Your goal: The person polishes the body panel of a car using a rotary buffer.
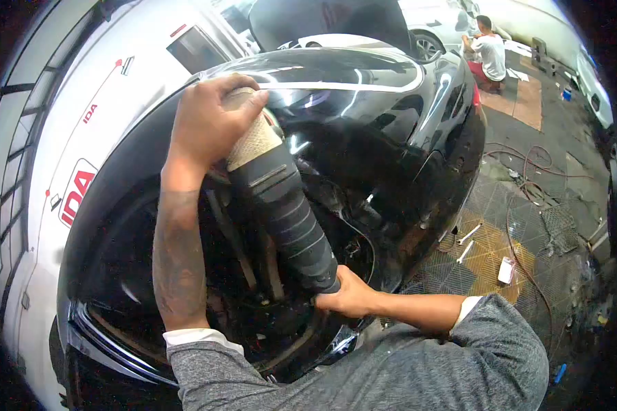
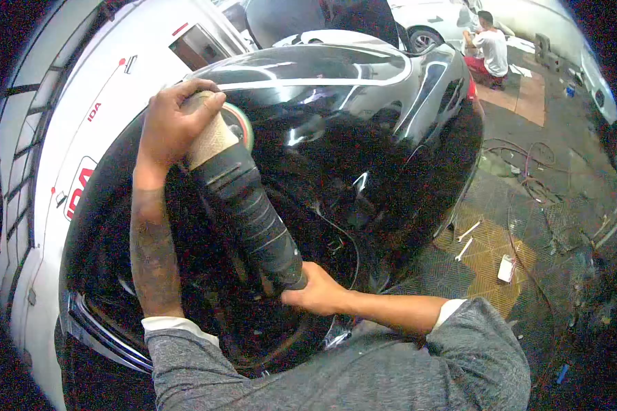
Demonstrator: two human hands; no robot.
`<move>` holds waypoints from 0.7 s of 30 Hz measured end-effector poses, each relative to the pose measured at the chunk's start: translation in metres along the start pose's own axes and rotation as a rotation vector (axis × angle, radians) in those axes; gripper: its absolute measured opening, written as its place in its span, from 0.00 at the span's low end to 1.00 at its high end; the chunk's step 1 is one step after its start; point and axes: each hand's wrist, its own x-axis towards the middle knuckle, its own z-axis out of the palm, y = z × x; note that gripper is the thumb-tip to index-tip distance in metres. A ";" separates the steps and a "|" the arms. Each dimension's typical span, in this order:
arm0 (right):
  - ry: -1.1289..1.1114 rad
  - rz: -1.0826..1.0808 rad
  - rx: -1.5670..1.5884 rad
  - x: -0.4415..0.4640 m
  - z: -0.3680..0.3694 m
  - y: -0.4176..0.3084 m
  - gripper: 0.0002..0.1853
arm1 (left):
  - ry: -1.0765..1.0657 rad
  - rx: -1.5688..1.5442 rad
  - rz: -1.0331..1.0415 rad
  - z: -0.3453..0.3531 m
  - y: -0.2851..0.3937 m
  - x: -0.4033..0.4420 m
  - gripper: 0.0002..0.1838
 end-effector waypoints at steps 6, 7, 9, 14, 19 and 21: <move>0.048 -0.036 0.030 -0.021 -0.013 0.018 0.19 | 0.036 -0.220 -0.159 0.031 0.013 -0.001 0.14; 0.075 0.001 -0.005 -0.025 -0.021 0.022 0.20 | 0.041 -0.218 -0.168 0.037 0.017 0.000 0.14; 0.022 0.056 -0.036 -0.031 -0.038 0.020 0.21 | 0.044 -0.083 -0.196 0.045 0.024 0.002 0.13; -0.112 0.052 -0.197 -0.022 -0.069 -0.016 0.28 | 0.155 -0.069 -0.443 0.017 0.017 -0.011 0.10; -0.296 -0.227 -0.156 0.011 -0.082 -0.023 0.35 | 0.371 -0.072 -0.599 -0.021 -0.005 -0.029 0.10; -0.372 -0.193 -0.115 0.010 -0.086 -0.024 0.36 | 0.409 -0.086 -0.635 -0.020 -0.002 -0.027 0.10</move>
